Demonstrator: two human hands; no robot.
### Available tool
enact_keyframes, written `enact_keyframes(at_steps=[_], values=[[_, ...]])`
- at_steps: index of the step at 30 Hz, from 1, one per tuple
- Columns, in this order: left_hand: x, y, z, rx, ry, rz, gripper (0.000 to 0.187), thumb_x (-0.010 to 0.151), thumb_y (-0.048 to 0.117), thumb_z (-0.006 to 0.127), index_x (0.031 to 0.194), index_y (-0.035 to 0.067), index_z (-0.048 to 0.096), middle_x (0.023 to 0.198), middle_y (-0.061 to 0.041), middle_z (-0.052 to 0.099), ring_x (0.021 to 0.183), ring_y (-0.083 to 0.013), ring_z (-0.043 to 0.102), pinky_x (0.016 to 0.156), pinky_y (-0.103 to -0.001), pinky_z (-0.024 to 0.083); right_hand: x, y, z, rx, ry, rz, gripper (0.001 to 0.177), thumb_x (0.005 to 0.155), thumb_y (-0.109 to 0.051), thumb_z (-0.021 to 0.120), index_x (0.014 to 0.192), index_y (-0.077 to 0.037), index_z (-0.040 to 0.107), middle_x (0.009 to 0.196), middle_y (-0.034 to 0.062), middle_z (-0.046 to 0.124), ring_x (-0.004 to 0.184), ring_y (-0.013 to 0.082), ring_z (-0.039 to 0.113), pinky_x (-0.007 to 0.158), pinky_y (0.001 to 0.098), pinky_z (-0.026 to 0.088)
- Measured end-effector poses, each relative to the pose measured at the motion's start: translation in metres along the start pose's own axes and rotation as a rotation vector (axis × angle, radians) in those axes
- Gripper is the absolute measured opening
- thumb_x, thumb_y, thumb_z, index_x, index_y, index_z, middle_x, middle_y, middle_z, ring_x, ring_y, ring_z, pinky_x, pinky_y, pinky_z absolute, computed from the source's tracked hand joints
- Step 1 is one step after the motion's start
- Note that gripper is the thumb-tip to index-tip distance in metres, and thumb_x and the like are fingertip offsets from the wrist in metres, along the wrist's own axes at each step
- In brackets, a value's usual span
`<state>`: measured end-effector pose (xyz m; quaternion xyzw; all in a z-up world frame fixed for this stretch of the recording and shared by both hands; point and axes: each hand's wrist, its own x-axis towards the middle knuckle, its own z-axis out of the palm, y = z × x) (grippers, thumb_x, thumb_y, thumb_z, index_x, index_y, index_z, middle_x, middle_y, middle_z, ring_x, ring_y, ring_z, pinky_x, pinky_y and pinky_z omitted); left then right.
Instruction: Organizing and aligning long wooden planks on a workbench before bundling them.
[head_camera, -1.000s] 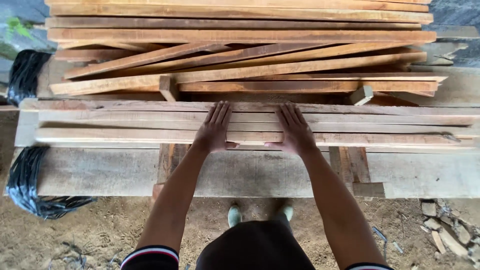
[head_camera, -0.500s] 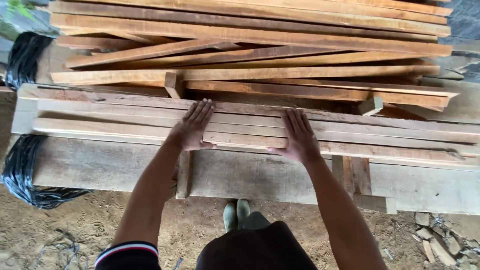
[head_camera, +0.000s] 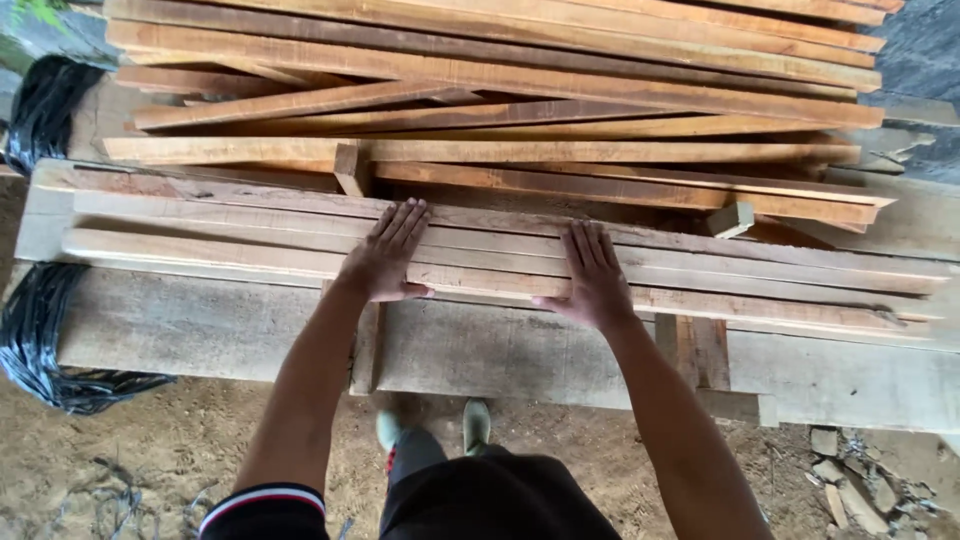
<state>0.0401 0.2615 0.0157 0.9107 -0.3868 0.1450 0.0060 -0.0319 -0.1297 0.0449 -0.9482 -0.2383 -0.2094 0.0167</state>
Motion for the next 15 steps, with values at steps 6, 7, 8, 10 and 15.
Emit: enact_keyframes(at_steps=[6, 7, 8, 10, 15], values=[[0.003, -0.002, 0.007, -0.007, 0.007, 0.010, 0.143, 0.049, 0.083, 0.075, 0.159, 0.001, 0.033, 0.165, -0.019, 0.036, 0.153, -0.0349, 0.034, 0.129, -0.048, 0.021, 0.014, -0.032, 0.010, -0.051, -0.066, 0.099, 0.132, 0.055, -0.080, 0.078, 0.153, 0.002, 0.045, 0.156, 0.0293, 0.044, 0.147, 0.0453, 0.040, 0.123, 0.0585, 0.028], [0.002, -0.003, 0.010, -0.040, 0.007, 0.016, 0.144, 0.049, 0.082, 0.076, 0.159, 0.001, 0.032, 0.164, -0.020, 0.036, 0.152, -0.0362, 0.034, 0.128, -0.049, 0.021, 0.022, -0.044, 0.013, -0.023, -0.065, 0.089, 0.132, 0.052, -0.079, 0.079, 0.151, 0.001, 0.046, 0.154, 0.0312, 0.044, 0.146, 0.0479, 0.040, 0.122, 0.0606, 0.029], [0.001, -0.006, 0.011, -0.067, 0.004, 0.023, 0.144, 0.049, 0.082, 0.077, 0.159, 0.001, 0.031, 0.163, -0.021, 0.037, 0.152, -0.0374, 0.034, 0.128, -0.049, 0.022, 0.032, -0.060, 0.017, 0.008, -0.060, 0.080, 0.132, 0.049, -0.079, 0.081, 0.149, 0.001, 0.047, 0.153, 0.0331, 0.044, 0.145, 0.0505, 0.040, 0.121, 0.0627, 0.030], [0.002, -0.009, 0.025, -0.015, -0.002, 0.026, 0.146, 0.046, 0.085, 0.074, 0.159, 0.003, 0.031, 0.163, -0.020, 0.037, 0.153, -0.0362, 0.033, 0.128, -0.048, 0.020, 0.057, -0.092, 0.025, -0.003, -0.035, 0.048, 0.130, 0.048, -0.078, 0.083, 0.147, 0.001, 0.049, 0.151, 0.0326, 0.046, 0.144, 0.0501, 0.041, 0.121, 0.0621, 0.030], [-0.002, -0.022, 0.016, -0.080, -0.033, 0.046, 0.139, 0.052, 0.077, 0.079, 0.158, 0.000, 0.033, 0.163, -0.021, 0.038, 0.153, -0.0367, 0.033, 0.129, -0.048, 0.018, 0.097, -0.133, 0.046, -0.105, 0.001, 0.001, 0.134, 0.049, -0.087, 0.075, 0.147, 0.002, 0.050, 0.153, 0.0309, 0.046, 0.146, 0.0465, 0.042, 0.121, 0.0597, 0.032]])
